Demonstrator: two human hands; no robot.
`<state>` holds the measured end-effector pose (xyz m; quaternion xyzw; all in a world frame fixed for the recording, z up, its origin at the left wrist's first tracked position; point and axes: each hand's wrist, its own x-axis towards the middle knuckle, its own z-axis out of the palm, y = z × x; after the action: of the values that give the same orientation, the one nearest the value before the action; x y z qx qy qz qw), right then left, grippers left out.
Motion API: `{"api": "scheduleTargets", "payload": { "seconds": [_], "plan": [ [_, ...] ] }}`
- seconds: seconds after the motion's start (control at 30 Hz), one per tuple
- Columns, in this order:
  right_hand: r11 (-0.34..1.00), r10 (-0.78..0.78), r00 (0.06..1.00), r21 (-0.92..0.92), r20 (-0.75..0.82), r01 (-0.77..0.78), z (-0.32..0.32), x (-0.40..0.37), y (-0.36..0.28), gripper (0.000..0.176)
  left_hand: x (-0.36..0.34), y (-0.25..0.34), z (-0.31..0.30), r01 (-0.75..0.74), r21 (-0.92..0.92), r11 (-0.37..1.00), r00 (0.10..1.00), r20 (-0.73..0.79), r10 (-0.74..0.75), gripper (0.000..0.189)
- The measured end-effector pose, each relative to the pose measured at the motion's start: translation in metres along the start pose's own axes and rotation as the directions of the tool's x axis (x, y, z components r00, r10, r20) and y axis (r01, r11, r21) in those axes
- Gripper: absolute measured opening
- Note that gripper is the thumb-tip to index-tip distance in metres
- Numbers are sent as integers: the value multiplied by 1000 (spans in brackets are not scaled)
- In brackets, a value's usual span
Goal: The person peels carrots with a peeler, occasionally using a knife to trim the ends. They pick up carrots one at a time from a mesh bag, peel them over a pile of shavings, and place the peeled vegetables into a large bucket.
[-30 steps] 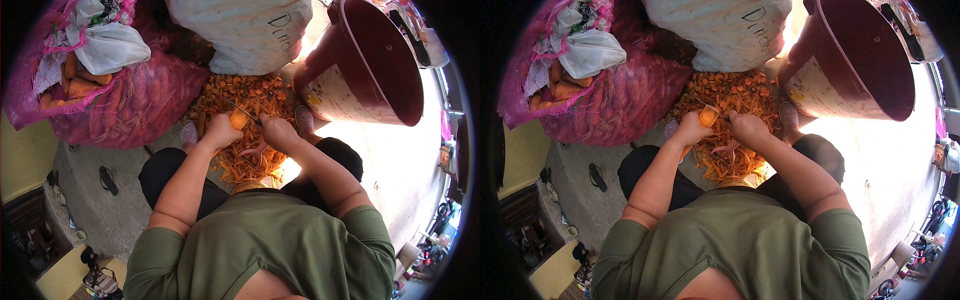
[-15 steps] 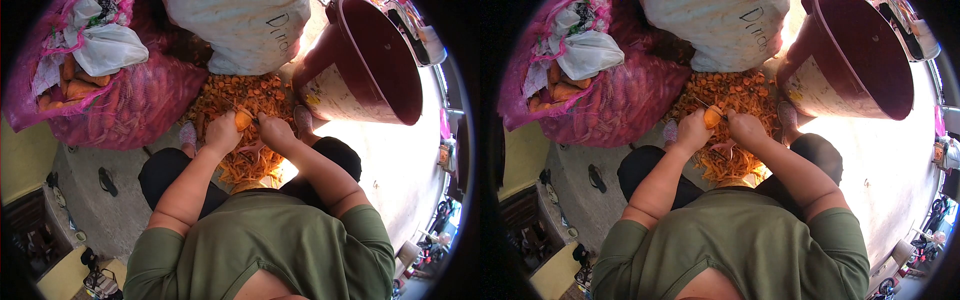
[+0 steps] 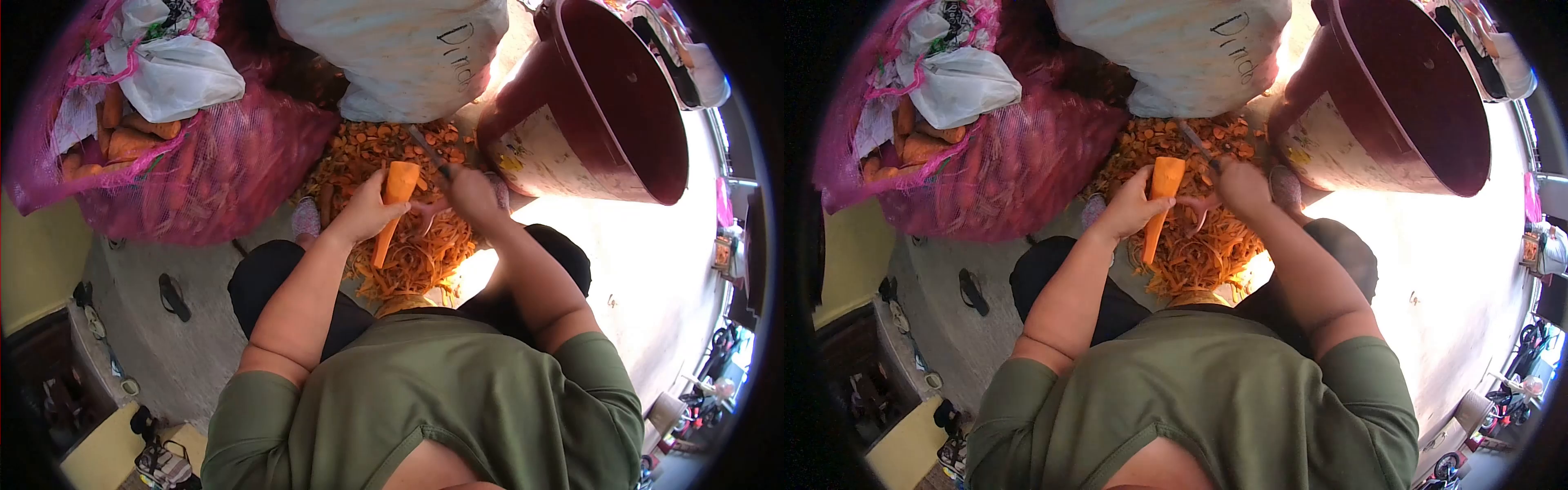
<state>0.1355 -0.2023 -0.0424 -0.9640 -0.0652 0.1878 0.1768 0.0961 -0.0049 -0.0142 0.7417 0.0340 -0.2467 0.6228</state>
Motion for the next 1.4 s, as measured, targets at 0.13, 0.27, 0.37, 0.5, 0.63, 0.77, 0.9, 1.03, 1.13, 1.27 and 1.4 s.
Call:
{"api": "scheduleTargets", "payload": {
  "seconds": [0.13, 0.27, 0.37, 0.5, 0.63, 0.77, 0.9, 1.03, 1.13, 1.27, 1.4],
  "plan": [
    [967, 115, 977, 245, -177, -69, -58, 10, 6, 35, -1, -9, -6, 181, -161, 970, 983, 59, -173, 52],
    [914, 114, 980, 403, -165, -38, -64, 7, -3, 34, -7, -13, -3, 289, -235, 928, 944, 230, -236, 56],
    [961, 4, 989, 273, -149, 37, -57, 0, -13, 33, -9, -10, 1, 340, -236, 910, 892, 388, -233, 57],
    [989, 93, 963, 138, -254, -59, -50, 21, 19, 31, -17, 2, 3, 348, -257, 902, 877, 428, -217, 58],
    [985, 68, 976, 172, -209, -32, -49, 17, 12, 29, -18, 6, 0, 375, -270, 887, 875, 420, -242, 63],
    [981, 46, 978, 195, -205, -5, -41, 13, 5, 27, -16, -6, -3, 443, -370, 817, 853, 454, -257, 62],
    [966, 132, 964, 248, -231, -73, -55, 21, 15, 26, -21, 3, -5, 425, -417, 803, 865, 448, -225, 45],
    [983, 38, 974, 183, -223, 4, -38, 18, 4, 26, -17, -4, -2, 381, -312, 871, 875, 427, -229, 61],
    [935, 300, 945, 235, -129, -265, -55, 33, 22, 29, -19, -4, -1, 342, -240, 908, 883, 414, -223, 71],
    [996, -14, 983, 86, -182, 30, -47, 9, -7, 30, -16, -13, -1, 185, -31, 982, 931, 325, -165, 69],
    [942, 300, 911, 238, -283, -236, -52, 36, 27, 30, -17, -18, -1, 103, 7, 995, 962, 253, -102, 67]
  ]
}}
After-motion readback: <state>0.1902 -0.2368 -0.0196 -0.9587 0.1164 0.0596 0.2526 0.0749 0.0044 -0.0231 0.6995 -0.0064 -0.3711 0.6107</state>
